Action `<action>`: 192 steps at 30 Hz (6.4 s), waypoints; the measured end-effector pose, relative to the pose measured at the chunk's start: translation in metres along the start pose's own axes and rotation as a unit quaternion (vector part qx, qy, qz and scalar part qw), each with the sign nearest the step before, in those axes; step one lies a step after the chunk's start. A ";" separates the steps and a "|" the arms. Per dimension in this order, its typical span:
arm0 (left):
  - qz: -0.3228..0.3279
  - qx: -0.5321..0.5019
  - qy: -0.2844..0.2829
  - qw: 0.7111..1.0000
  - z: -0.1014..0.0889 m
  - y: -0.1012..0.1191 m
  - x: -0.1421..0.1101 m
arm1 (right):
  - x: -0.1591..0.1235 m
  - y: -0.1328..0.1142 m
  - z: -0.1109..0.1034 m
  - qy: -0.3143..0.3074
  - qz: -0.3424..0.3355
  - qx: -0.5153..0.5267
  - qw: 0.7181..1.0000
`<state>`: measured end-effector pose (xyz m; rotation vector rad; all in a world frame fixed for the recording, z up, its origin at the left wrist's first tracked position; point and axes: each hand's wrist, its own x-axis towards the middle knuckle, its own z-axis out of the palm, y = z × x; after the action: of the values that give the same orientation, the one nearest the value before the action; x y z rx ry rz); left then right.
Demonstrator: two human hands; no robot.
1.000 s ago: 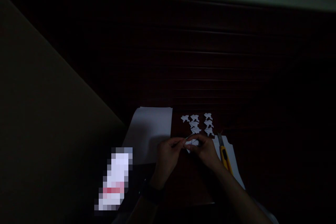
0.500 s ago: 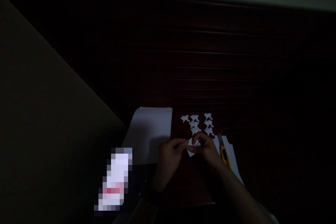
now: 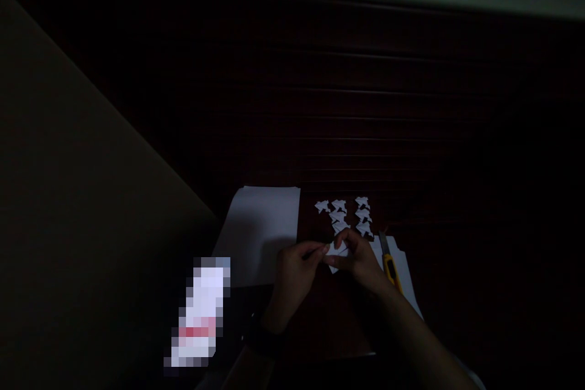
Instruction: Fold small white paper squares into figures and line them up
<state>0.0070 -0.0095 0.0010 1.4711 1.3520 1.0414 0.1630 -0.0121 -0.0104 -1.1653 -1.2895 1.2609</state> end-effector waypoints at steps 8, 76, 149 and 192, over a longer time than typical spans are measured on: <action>0.000 -0.010 -0.027 1.000 -0.001 -0.002 0.001 | -0.001 -0.002 0.000 0.005 0.037 0.061 0.997; 0.043 0.033 -0.034 0.998 0.000 0.007 -0.003 | -0.003 -0.003 -0.002 0.041 0.024 -0.031 0.998; -0.007 -0.026 0.028 0.999 0.032 -0.003 -0.017 | -0.005 0.007 0.016 0.196 0.008 -0.001 0.981; 0.012 -0.032 -0.108 0.994 0.022 -0.010 -0.012 | -0.001 0.001 -0.011 0.077 0.060 0.132 0.986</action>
<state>0.0247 -0.0226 -0.0155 1.5095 1.1402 0.9036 0.1740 -0.0118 -0.0114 -1.1373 -0.9185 1.3555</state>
